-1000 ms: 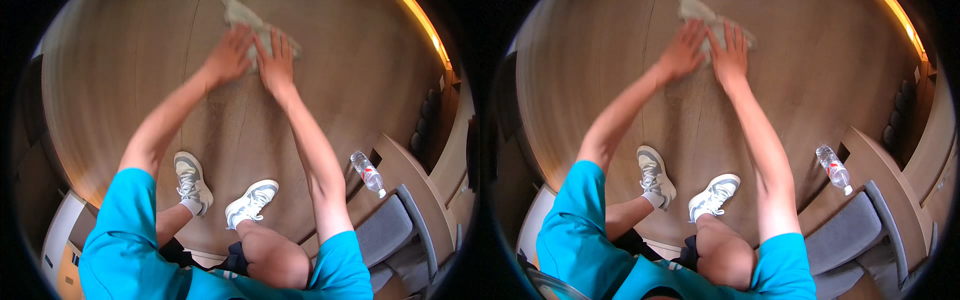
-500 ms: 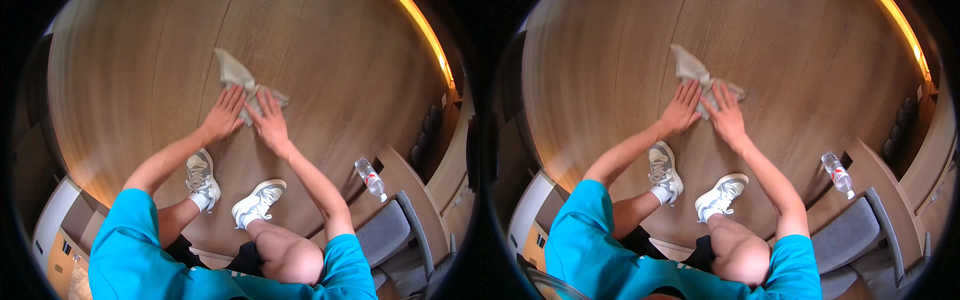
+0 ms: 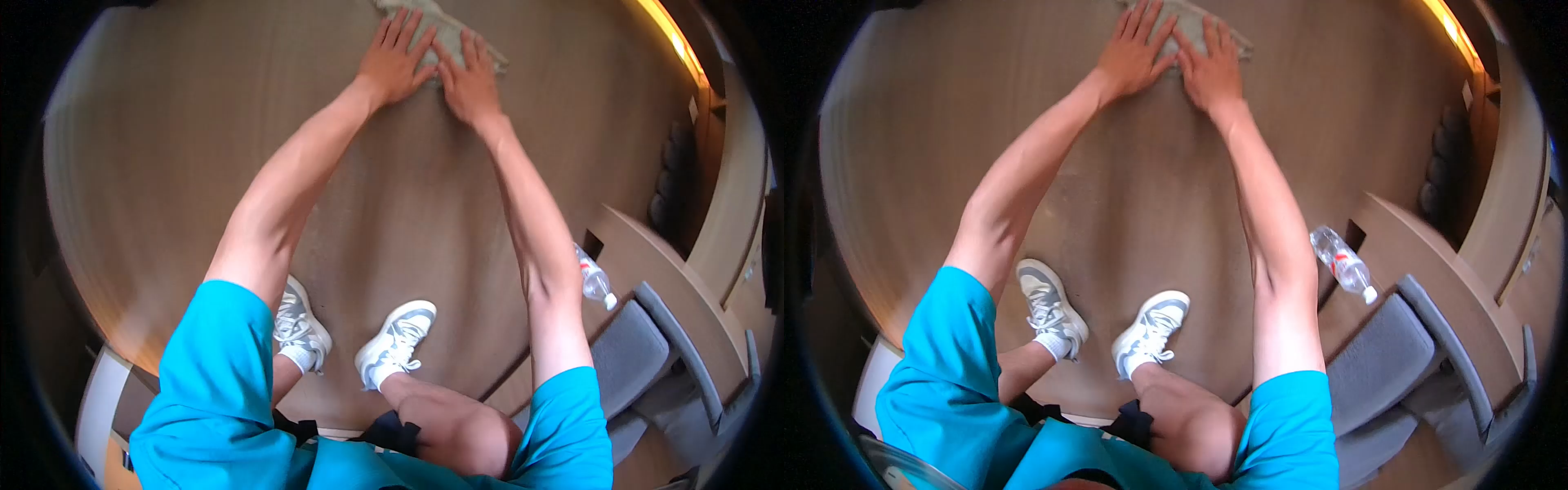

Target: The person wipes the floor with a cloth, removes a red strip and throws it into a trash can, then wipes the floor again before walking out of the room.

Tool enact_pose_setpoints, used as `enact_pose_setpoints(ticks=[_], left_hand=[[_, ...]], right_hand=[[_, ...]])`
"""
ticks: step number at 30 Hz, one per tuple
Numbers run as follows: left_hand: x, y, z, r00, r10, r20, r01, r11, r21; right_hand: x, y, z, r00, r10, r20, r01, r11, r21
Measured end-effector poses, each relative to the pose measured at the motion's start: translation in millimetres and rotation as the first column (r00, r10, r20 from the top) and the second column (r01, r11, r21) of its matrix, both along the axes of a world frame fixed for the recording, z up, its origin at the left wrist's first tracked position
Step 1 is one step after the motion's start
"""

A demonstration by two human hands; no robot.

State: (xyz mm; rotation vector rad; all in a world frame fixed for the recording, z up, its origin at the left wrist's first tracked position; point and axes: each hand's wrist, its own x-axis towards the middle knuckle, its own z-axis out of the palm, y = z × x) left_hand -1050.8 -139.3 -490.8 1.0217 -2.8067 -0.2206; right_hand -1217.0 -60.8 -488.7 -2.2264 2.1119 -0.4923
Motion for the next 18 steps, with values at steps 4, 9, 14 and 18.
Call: enact_pose_setpoints(ticks=[4,9,14,18], left_hand=[[-78,10,1,0.999,-0.015,-0.040,0.015,1.000,0.014],[-72,92,3,0.977,-0.196,0.081,0.192,0.980,0.057],[22,270,37,0.902,-0.419,0.100,0.336,0.829,0.447],[54,323,46,0.841,-0.527,0.123,0.422,0.780,0.463]], right_hand=[[-76,15,-9,0.998,-0.014,-0.053,0.017,0.998,0.062],[-65,126,17,0.993,-0.101,0.067,0.089,0.984,0.156],[40,319,67,0.953,-0.275,0.128,0.136,0.764,0.630],[83,390,81,0.917,-0.363,0.168,0.143,0.690,0.709]])
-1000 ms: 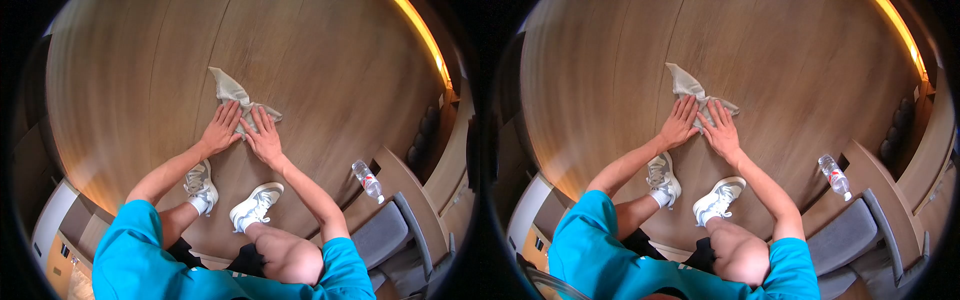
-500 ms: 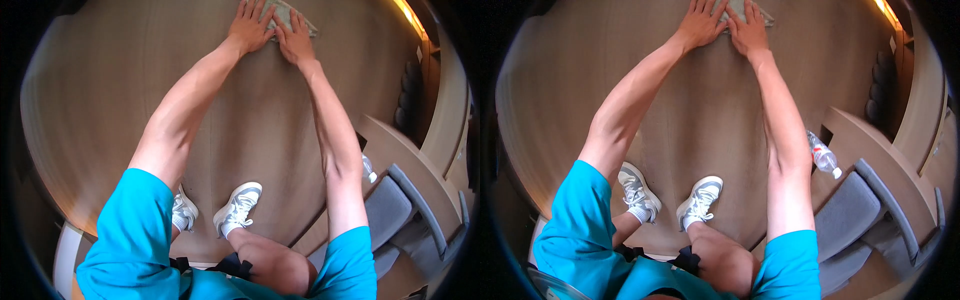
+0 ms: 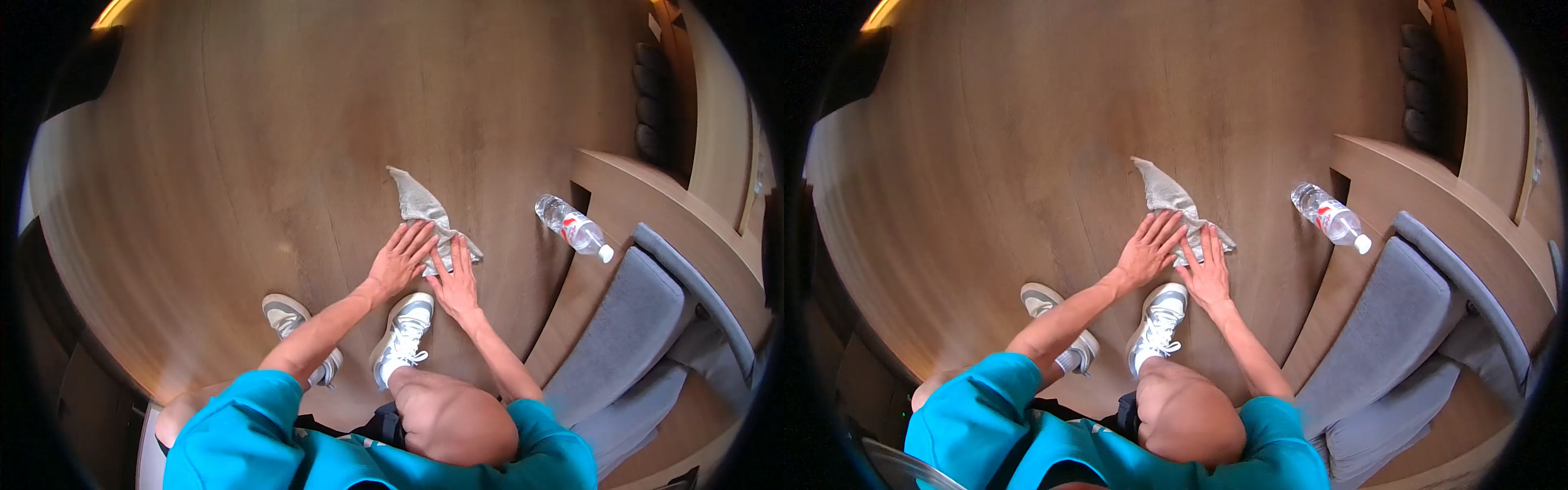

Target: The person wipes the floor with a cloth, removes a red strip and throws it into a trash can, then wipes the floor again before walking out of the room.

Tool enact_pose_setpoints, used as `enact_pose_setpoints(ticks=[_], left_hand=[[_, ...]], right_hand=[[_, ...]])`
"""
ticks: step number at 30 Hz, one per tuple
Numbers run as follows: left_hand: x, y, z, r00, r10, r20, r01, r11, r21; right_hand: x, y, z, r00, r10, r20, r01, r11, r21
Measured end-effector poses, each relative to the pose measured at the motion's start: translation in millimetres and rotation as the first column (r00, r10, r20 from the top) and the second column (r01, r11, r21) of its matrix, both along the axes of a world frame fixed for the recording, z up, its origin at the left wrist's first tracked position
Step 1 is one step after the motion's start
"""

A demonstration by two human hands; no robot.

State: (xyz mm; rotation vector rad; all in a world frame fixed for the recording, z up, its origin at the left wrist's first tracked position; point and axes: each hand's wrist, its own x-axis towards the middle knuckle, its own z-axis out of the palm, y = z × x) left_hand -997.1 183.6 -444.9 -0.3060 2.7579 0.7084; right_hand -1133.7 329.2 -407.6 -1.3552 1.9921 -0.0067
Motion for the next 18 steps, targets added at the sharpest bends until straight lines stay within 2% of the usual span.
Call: enact_pose_setpoints(ticks=[2,3,5,6,9,10,11,13,14,16,17,18], left_hand=[[-12,-26,-1,0.997,-0.064,-0.051,0.063,0.998,-0.003],[-28,-41,-9,0.997,-0.017,-0.078,0.017,1.000,-0.002],[-75,-101,-17,0.982,0.084,-0.171,-0.083,0.996,0.013],[-104,-134,-17,0.969,0.100,-0.227,-0.127,0.986,-0.111],[-174,-225,-39,0.946,0.099,-0.309,-0.202,0.924,-0.324],[-185,-243,-43,0.944,0.093,-0.315,-0.201,0.923,-0.329],[-193,-260,-45,0.938,0.109,-0.328,-0.228,0.908,-0.352],[-196,-264,-44,0.930,0.106,-0.351,-0.242,0.897,-0.371],[-187,-255,-42,0.926,0.134,-0.354,-0.264,0.898,-0.351],[-152,-230,-37,0.928,0.145,-0.343,-0.249,0.926,-0.284],[-126,-209,-23,0.958,0.115,-0.262,-0.187,0.944,-0.273],[-95,-185,-21,0.965,0.101,-0.241,-0.148,0.972,-0.184]], right_hand=[[-8,-11,-2,0.998,0.007,-0.069,-0.008,1.000,-0.015],[-24,-32,-13,0.993,0.009,-0.116,-0.013,0.999,-0.032],[-67,-101,-26,0.975,-0.067,-0.211,0.017,0.973,-0.230],[-92,-137,-30,0.971,-0.102,-0.218,0.028,0.947,-0.321],[-165,-234,-60,0.947,-0.128,-0.295,-0.016,0.897,-0.441],[-181,-257,-69,0.944,-0.130,-0.304,-0.038,0.870,-0.491],[-187,-274,-71,0.941,-0.133,-0.310,-0.041,0.866,-0.498],[-188,-292,-70,0.928,-0.197,-0.318,0.056,0.914,-0.401],[-183,-283,-68,0.931,-0.181,-0.317,0.016,0.888,-0.460],[-155,-245,-58,0.941,-0.081,-0.330,-0.071,0.903,-0.424],[-134,-218,-48,0.964,-0.050,-0.260,-0.066,0.906,-0.417],[-109,-188,-40,0.915,0.102,-0.391,-0.230,0.926,-0.298]])
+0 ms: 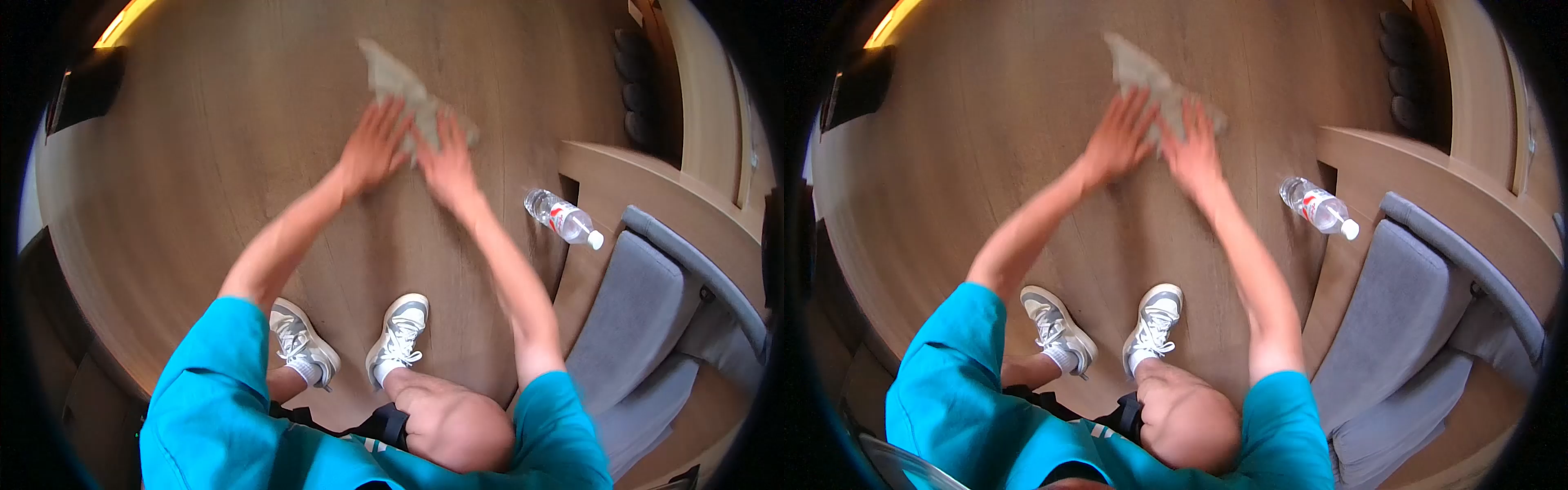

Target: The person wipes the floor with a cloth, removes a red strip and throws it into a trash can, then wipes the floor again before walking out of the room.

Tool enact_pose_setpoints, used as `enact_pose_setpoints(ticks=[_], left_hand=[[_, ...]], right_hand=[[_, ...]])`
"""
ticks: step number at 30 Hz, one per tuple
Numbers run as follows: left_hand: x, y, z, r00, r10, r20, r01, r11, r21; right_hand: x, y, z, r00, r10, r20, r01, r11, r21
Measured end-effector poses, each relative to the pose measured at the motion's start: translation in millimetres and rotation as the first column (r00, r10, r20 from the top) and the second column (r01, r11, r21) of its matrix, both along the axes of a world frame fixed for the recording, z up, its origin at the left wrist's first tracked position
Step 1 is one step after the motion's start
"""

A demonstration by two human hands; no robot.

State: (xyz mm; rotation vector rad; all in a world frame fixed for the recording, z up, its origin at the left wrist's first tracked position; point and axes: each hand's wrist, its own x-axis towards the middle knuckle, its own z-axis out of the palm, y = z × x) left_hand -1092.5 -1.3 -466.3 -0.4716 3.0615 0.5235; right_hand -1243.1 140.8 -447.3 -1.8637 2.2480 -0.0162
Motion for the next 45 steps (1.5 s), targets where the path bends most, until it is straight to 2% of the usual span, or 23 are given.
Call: enact_pose_setpoints(ticks=[1,3,6,8,10,15,17,19,21,22,24,25,26,27,28,30,33,35,37,39,41,43,45], left_hand=[[31,25,9,0.999,-0.020,0.039,0.018,0.998,0.064],[89,79,20,0.976,-0.075,0.206,0.053,0.993,0.109],[134,106,29,0.976,-0.012,0.217,-0.016,0.992,0.124],[138,101,30,0.985,0.041,0.168,-0.071,0.982,0.175],[136,71,29,0.976,0.131,0.174,-0.160,0.973,0.164],[148,-63,4,0.903,0.427,0.042,-0.428,0.904,0.002],[164,-126,-12,0.875,0.484,-0.026,-0.482,0.865,-0.141],[185,-180,-21,0.849,0.520,-0.098,-0.526,0.812,-0.252],[199,-181,3,0.812,0.582,-0.037,-0.577,0.794,-0.191],[204,-175,10,0.785,0.618,0.038,-0.610,0.783,-0.123],[220,-151,-12,0.768,0.640,-0.012,-0.623,0.743,-0.245],[223,-119,-6,0.748,0.657,0.092,-0.633,0.748,-0.197],[231,-80,-3,0.738,0.674,0.044,-0.672,0.739,-0.041],[239,-46,8,0.762,0.617,0.197,-0.630,0.777,0.006],[247,-8,15,0.763,0.590,0.266,-0.630,0.771,0.098],[260,58,18,0.758,0.624,0.192,-0.651,0.741,0.161],[265,69,13,0.753,0.632,0.183,-0.657,0.733,0.173],[274,36,13,0.794,0.584,0.167,-0.603,0.792,0.099],[272,-33,6,0.792,0.596,0.132,-0.598,0.801,-0.032],[269,-101,6,0.751,0.652,0.107,-0.633,0.756,-0.170],[271,-158,1,0.742,0.666,0.069,-0.629,0.729,-0.271],[270,-181,2,0.749,0.661,0.044,-0.619,0.723,-0.308],[269,-154,3,0.735,0.676,0.051,-0.636,0.714,-0.293]], right_hand=[[27,32,0,0.996,0.031,0.079,-0.029,0.999,-0.034],[76,85,16,0.940,0.040,0.338,-0.057,0.998,0.041],[112,93,29,0.894,0.032,0.446,-0.079,0.993,0.086],[113,78,31,0.914,0.025,0.405,-0.062,0.995,0.079],[104,40,26,0.912,0.102,0.397,-0.128,0.991,0.040],[96,-143,-11,0.901,0.346,0.261,-0.307,0.935,-0.179],[110,-222,-33,0.894,0.439,0.088,-0.407,0.879,-0.249],[136,-283,-31,0.890,0.456,0.022,-0.443,0.873,-0.203],[150,-294,-19,0.870,0.492,0.030,-0.470,0.845,-0.254],[154,-292,-17,0.859,0.510,0.048,-0.475,0.828,-0.297],[158,-272,-22,0.821,0.570,-0.046,-0.562,0.789,-0.247],[158,-246,-25,0.777,0.628,0.036,-0.593,0.751,-0.289],[164,-214,-16,0.750,0.658,0.068,-0.638,0.746,-0.189],[168,-180,-4,0.711,0.684,0.163,-0.682,0.727,-0.078],[177,-145,0,0.675,0.705,0.216,-0.712,0.700,-0.057],[186,-98,14,0.634,0.725,0.271,-0.746,0.665,-0.034],[189,-94,18,0.589,0.744,0.315,-0.799,0.594,0.091],[180,-125,1,0.514,0.813,0.275,-0.844,0.536,-0.005],[183,-183,-1,0.583,0.771,0.258,-0.787,0.615,-0.059],[195,-253,-11,0.687,0.727,-0.016,-0.726,0.684,-0.074],[206,-301,-34,0.780,0.625,0.013,-0.598,0.752,-0.278],[221,-304,-31,0.820,0.572,0.005,-0.556,0.799,-0.231],[221,-297,-23,0.851,0.525,-0.022,-0.519,0.834,-0.189]])
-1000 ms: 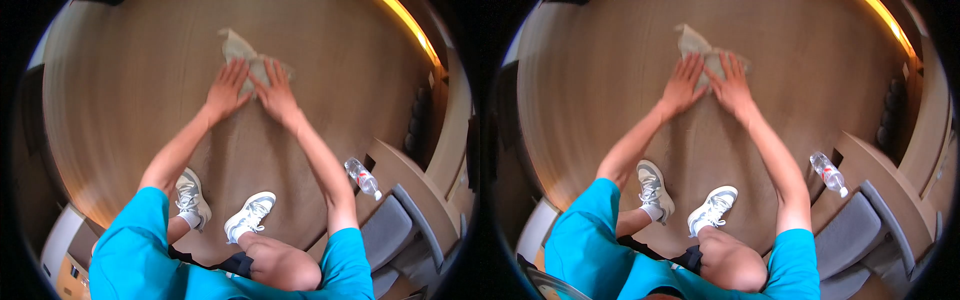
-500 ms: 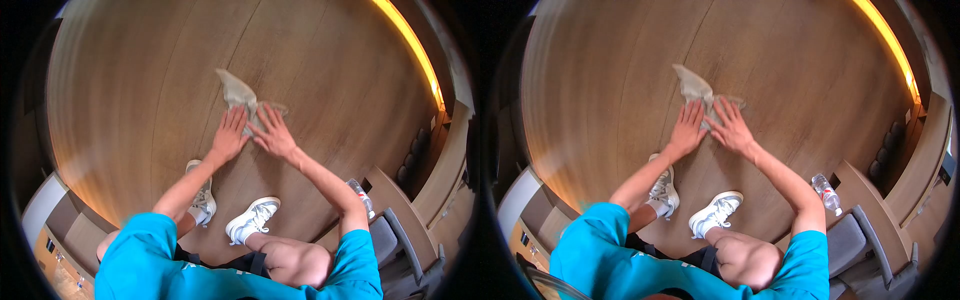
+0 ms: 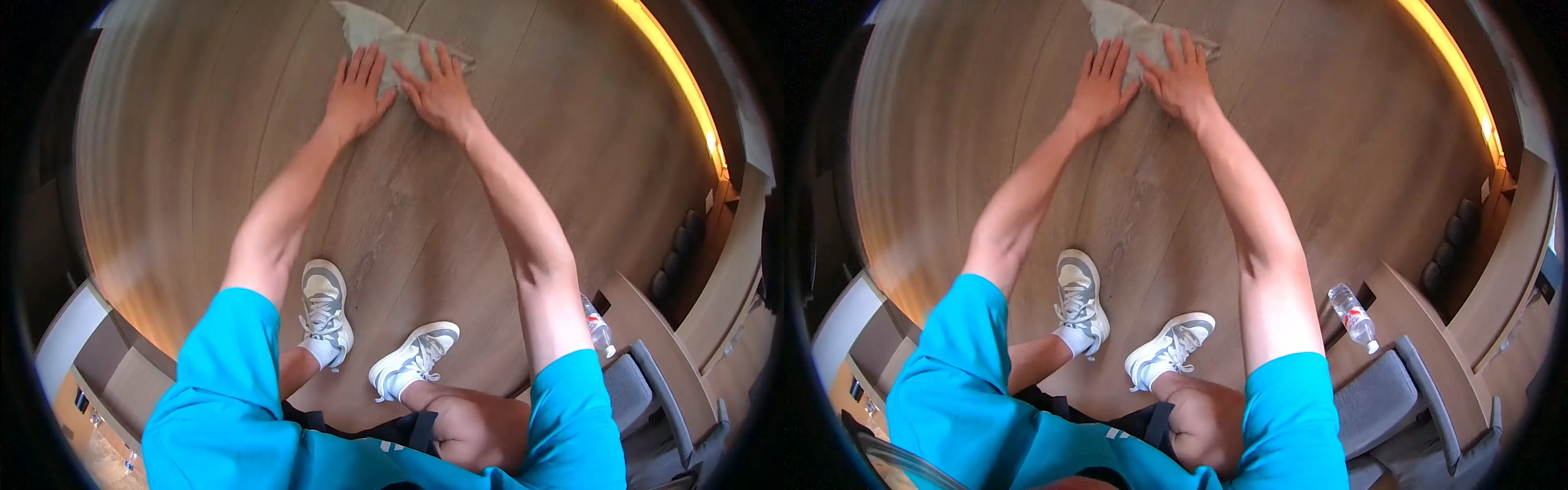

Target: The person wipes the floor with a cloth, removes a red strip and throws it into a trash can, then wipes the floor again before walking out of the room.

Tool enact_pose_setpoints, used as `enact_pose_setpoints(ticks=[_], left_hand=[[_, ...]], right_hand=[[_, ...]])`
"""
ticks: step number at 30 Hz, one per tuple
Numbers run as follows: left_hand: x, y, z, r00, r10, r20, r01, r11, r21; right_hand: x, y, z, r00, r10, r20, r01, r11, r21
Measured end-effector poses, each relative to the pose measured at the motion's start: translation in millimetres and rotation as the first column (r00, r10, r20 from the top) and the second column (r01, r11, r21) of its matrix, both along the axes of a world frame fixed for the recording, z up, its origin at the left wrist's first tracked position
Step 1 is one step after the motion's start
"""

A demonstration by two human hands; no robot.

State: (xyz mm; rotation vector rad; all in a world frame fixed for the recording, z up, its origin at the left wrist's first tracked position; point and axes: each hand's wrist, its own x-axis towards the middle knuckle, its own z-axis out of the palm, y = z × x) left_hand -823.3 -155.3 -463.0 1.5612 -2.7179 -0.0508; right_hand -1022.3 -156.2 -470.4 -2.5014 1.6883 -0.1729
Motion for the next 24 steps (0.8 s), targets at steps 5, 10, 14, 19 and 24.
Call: enact_pose_setpoints(ticks=[5,10,14,19,24], left_hand=[[33,141,25,0.985,0.166,-0.046,-0.142,0.934,0.328],[61,188,16,0.958,0.245,-0.149,-0.173,0.908,0.383],[79,63,2,0.984,0.178,-0.030,-0.173,0.977,0.124],[67,-67,-18,0.956,0.164,0.243,-0.181,0.982,0.050],[68,-8,-22,0.981,0.194,0.025,-0.195,0.981,0.002]], right_hand=[[14,116,26,0.921,0.354,0.162,-0.381,0.903,0.199],[31,126,23,0.829,0.508,0.235,-0.558,0.784,0.271],[58,27,4,0.952,0.282,0.119,-0.289,0.956,0.044],[80,-66,-18,0.989,0.007,0.150,0.000,0.999,-0.049],[69,-32,-10,0.992,0.072,0.108,-0.063,0.995,-0.082]])
